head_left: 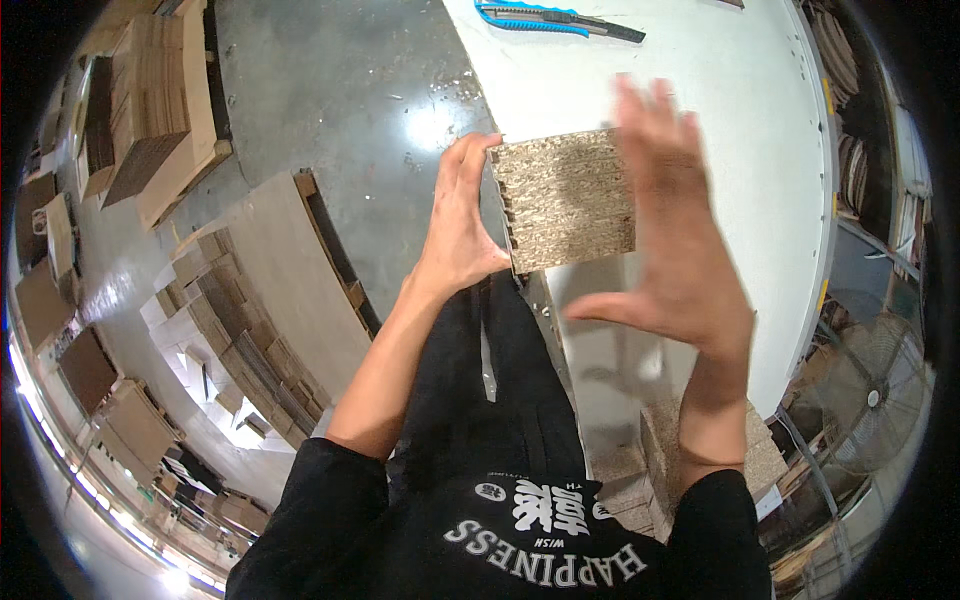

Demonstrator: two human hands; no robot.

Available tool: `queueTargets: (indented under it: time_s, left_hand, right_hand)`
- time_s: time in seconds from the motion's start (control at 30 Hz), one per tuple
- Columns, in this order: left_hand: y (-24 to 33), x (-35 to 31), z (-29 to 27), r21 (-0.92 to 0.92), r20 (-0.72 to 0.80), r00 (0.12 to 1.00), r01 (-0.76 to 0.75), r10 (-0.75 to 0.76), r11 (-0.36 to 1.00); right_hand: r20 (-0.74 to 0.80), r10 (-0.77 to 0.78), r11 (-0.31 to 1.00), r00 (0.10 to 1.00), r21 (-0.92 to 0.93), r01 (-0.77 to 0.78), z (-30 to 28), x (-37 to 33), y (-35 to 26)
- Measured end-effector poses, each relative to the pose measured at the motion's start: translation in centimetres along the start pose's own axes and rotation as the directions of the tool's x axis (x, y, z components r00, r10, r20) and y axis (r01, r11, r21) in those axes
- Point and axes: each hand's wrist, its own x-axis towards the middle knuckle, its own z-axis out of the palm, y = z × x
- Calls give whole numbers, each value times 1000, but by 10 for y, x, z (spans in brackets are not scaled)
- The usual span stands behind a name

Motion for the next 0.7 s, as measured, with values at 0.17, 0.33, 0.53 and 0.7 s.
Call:
queueTargets:
  time_s: [0.17, 0.33, 0.53, 0.7]
  left_hand:
    - [3, 7, -1, 36, 25, 1000, -11, 10, 999]
    - [-5, 35, -69, 175, 406, 901, -245, 156, 954]
    - [-5, 167, -51, 463, 53, 920, -368, 390, 806]
    - [-12, 207, 2, 703, 308, 882, -464, 357, 539]
  right_hand:
    - [68, -6, 992, 998, -124, 15, 48, 20, -7]
    - [-14, -27, 994, 1000, -107, 25, 55, 17, -2]
    - [30, -13, 982, 999, -189, 18, 55, 16, -4]
    - [80, -37, 989, 996, -139, 48, 48, 19, -3]
